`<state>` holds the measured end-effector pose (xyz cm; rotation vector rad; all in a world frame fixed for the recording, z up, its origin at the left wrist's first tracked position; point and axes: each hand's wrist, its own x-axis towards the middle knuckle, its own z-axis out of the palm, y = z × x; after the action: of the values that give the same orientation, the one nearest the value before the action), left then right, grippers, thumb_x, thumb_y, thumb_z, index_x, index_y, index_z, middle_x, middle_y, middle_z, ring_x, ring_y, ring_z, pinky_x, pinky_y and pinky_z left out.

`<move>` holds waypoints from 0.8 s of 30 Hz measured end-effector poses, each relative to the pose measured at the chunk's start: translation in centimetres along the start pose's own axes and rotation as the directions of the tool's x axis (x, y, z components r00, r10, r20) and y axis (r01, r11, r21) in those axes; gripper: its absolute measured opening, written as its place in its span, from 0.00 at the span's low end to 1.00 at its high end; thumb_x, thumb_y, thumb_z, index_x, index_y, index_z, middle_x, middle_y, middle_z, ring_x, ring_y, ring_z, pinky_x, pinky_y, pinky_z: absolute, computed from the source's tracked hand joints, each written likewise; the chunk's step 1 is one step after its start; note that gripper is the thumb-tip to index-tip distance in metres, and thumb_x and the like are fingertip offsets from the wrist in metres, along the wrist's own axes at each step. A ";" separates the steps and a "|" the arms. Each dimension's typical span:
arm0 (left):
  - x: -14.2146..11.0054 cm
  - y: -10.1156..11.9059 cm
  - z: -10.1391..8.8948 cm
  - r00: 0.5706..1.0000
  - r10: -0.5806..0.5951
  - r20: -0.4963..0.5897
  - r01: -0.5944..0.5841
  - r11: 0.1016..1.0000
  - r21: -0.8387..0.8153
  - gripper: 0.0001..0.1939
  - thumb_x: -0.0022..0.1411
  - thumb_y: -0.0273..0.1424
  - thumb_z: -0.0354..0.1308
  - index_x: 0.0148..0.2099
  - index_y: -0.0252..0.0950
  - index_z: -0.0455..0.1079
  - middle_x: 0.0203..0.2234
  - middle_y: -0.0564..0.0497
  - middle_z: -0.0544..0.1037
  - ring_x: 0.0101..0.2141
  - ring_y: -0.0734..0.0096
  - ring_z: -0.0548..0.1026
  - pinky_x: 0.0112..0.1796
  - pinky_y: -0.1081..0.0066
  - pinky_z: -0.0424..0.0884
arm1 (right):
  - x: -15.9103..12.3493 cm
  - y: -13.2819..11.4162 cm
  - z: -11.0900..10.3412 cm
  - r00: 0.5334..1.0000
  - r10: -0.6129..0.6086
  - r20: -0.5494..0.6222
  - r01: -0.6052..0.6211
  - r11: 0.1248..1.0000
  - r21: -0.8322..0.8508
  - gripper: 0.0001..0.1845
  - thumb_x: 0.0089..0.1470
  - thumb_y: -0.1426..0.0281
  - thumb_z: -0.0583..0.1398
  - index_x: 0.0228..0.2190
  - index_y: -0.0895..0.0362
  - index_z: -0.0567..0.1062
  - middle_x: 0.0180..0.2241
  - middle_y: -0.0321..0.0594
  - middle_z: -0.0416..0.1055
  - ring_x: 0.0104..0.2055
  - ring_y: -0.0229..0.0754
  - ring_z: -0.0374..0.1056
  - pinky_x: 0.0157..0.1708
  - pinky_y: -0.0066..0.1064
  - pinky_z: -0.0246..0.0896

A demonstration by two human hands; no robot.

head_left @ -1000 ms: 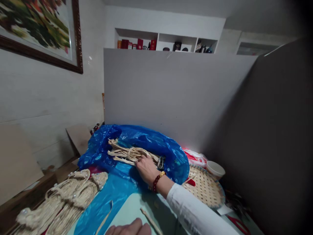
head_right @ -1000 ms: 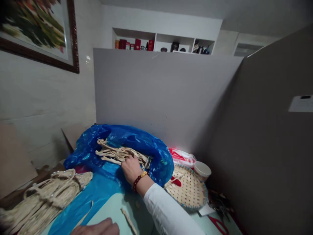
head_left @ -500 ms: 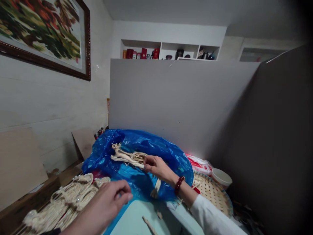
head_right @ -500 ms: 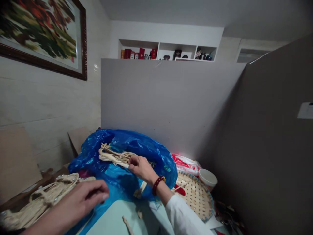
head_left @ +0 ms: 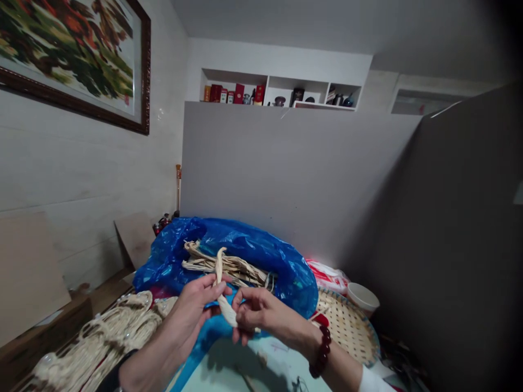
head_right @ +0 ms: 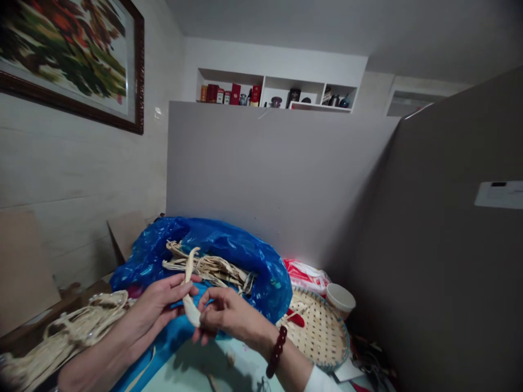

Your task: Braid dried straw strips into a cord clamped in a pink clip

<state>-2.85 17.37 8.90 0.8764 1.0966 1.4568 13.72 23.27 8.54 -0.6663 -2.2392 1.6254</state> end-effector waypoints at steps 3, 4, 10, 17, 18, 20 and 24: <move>0.8 0.2 -1.0 0.992 0.056 -0.111 -0.060 0.998 -0.026 0.12 0.49 0.33 0.65 0.37 0.33 0.74 0.27 0.52 0.76 0.30 0.71 0.73 0.30 0.76 0.70 | 1.1 0.4 -1.0 0.997 0.020 -0.079 -0.037 0.975 -0.218 0.02 0.54 0.71 0.52 0.32 0.57 0.64 0.29 0.40 0.74 0.30 0.37 0.72 0.30 0.25 0.64; 1.2 0.3 -1.5 0.986 0.072 -0.151 -0.077 0.997 -0.029 0.11 0.49 0.33 0.66 0.36 0.34 0.74 0.28 0.51 0.76 0.31 0.71 0.73 0.30 0.77 0.70 | 1.7 0.6 -1.4 0.990 0.017 -0.138 -0.055 0.958 -0.282 0.04 0.54 0.74 0.52 0.33 0.58 0.66 0.31 0.41 0.75 0.32 0.38 0.72 0.31 0.26 0.64; 3.2 0.1 -3.8 0.942 0.079 -0.325 -0.091 0.996 -0.023 0.09 0.47 0.29 0.67 0.33 0.32 0.74 0.25 0.51 0.76 0.29 0.70 0.73 0.25 0.77 0.69 | 7.1 2.1 -3.8 0.856 -0.111 -0.505 -0.317 0.659 -0.682 0.10 0.61 0.71 0.55 0.43 0.61 0.71 0.44 0.45 0.71 0.48 0.47 0.67 0.47 0.44 0.63; 3.8 -1.8 -4.0 0.934 0.013 -0.356 -0.023 0.999 -0.026 0.06 0.58 0.22 0.58 0.29 0.33 0.73 0.26 0.50 0.75 0.29 0.71 0.74 0.27 0.76 0.72 | 10.1 3.7 -3.7 0.862 -0.190 -0.469 -0.383 0.362 -0.850 0.14 0.60 0.66 0.59 0.45 0.60 0.72 0.47 0.45 0.69 0.49 0.47 0.67 0.49 0.47 0.63; 3.9 -1.9 -3.9 0.936 -0.003 -0.352 -0.007 1.000 -0.027 0.07 0.59 0.21 0.56 0.29 0.33 0.72 0.26 0.50 0.75 0.29 0.71 0.74 0.28 0.75 0.72 | 10.0 3.8 -3.8 0.861 -0.205 -0.466 -0.382 0.345 -0.858 0.14 0.60 0.66 0.59 0.44 0.60 0.72 0.47 0.45 0.69 0.49 0.47 0.66 0.49 0.47 0.63; 4.1 -2.0 -3.4 0.942 -0.045 -0.333 0.037 0.999 -0.029 0.08 0.62 0.21 0.54 0.31 0.32 0.72 0.27 0.50 0.75 0.29 0.72 0.74 0.29 0.75 0.73 | 9.6 3.7 -4.1 0.853 -0.231 -0.468 -0.384 0.329 -0.863 0.14 0.60 0.65 0.58 0.45 0.60 0.72 0.47 0.44 0.69 0.49 0.47 0.66 0.49 0.47 0.63; 5.6 -2.4 -1.9 0.949 -0.153 -0.277 0.153 0.988 -0.022 0.06 0.65 0.28 0.55 0.42 0.32 0.71 0.36 0.50 0.76 0.33 0.71 0.75 0.34 0.68 0.75 | 8.9 3.7 -5.0 0.858 -0.226 -0.461 -0.368 0.355 -0.859 0.14 0.61 0.66 0.58 0.46 0.59 0.71 0.47 0.44 0.69 0.47 0.45 0.68 0.46 0.44 0.65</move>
<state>-4.80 22.58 5.79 0.5812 1.3418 1.4788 9.30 32.95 6.34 -1.2767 -2.5046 -0.1536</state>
